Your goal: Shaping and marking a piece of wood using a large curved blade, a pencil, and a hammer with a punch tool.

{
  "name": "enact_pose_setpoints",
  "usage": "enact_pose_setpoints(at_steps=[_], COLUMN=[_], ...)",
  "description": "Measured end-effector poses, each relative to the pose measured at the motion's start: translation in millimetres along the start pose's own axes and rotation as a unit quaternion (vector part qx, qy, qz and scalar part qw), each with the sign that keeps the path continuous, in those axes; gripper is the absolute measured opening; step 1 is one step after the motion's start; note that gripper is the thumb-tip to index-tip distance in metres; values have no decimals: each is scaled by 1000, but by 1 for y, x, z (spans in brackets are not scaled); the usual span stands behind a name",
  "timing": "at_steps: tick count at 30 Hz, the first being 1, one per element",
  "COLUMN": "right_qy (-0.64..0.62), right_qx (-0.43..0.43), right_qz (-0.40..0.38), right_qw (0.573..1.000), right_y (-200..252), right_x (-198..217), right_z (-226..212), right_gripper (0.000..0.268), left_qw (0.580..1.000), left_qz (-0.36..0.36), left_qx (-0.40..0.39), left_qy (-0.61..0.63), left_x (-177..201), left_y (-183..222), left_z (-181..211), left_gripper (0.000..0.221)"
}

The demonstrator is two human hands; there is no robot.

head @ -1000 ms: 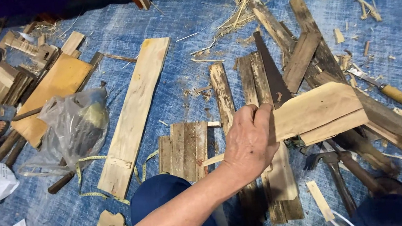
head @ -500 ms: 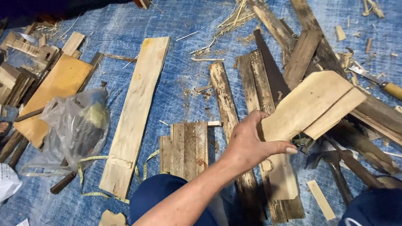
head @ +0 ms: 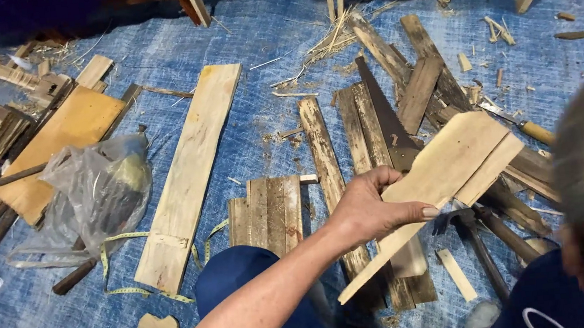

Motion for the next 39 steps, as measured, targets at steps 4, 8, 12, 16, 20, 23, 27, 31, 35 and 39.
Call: enact_pose_setpoints(at_steps=[4, 8, 12, 16, 20, 23, 27, 31, 35, 39], right_qy=[-86, -87, -89, -149, -161, -171, -206, -196, -211, -184], right_qx=[-29, -125, -217, -228, -236, -228, -248, -269, -278, -306], right_qz=[-30, -101, -24, -47, -65, -96, -92, -84, -90, -36], right_qw=[995, 983, 972, 961, 956, 954, 942, 939, 933, 933], right_y=[45, 42, 32, 27, 32, 32, 31, 29, 32, 32], right_x=[-142, -174, -199, -219, -226, -218, -216, -207, -198, -199], right_z=[-57, -72, -77, -66, -61, -55, -50, -37, -26, -25], right_gripper=[25, 32, 43, 105, 109, 114, 116, 113, 41, 37], left_qw=[998, 990, 993, 989, 980, 972, 971, 967, 930, 950], left_qz=[-30, -65, -95, -96, -145, -158, -162, -186, -242, -208], left_qx=[42, 43, 2, -2, -11, -41, -18, -11, -33, -4], left_qy=[-39, 118, 71, 109, 139, 170, 178, 174, 274, 231], left_x=[5, 7, 3, 9, 9, 10, 11, 11, 3, -1], left_y=[17, 28, 31, 31, 15, 16, 21, 26, 23, 17], left_z=[15, 21, 14, 18, -17, -20, -8, -7, -26, -35], left_gripper=[64, 69, 54, 62, 40, 46, 54, 62, 39, 41])
Point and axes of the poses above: each hand's wrist, its own y-axis away from the middle knuckle, its own x-axis out of the back of the hand, z = x × y, the point moved 1 cm from there along -y, towards the middle knuckle, and after that the axes turned 5 degrees about -y, right-handed, at the moved point
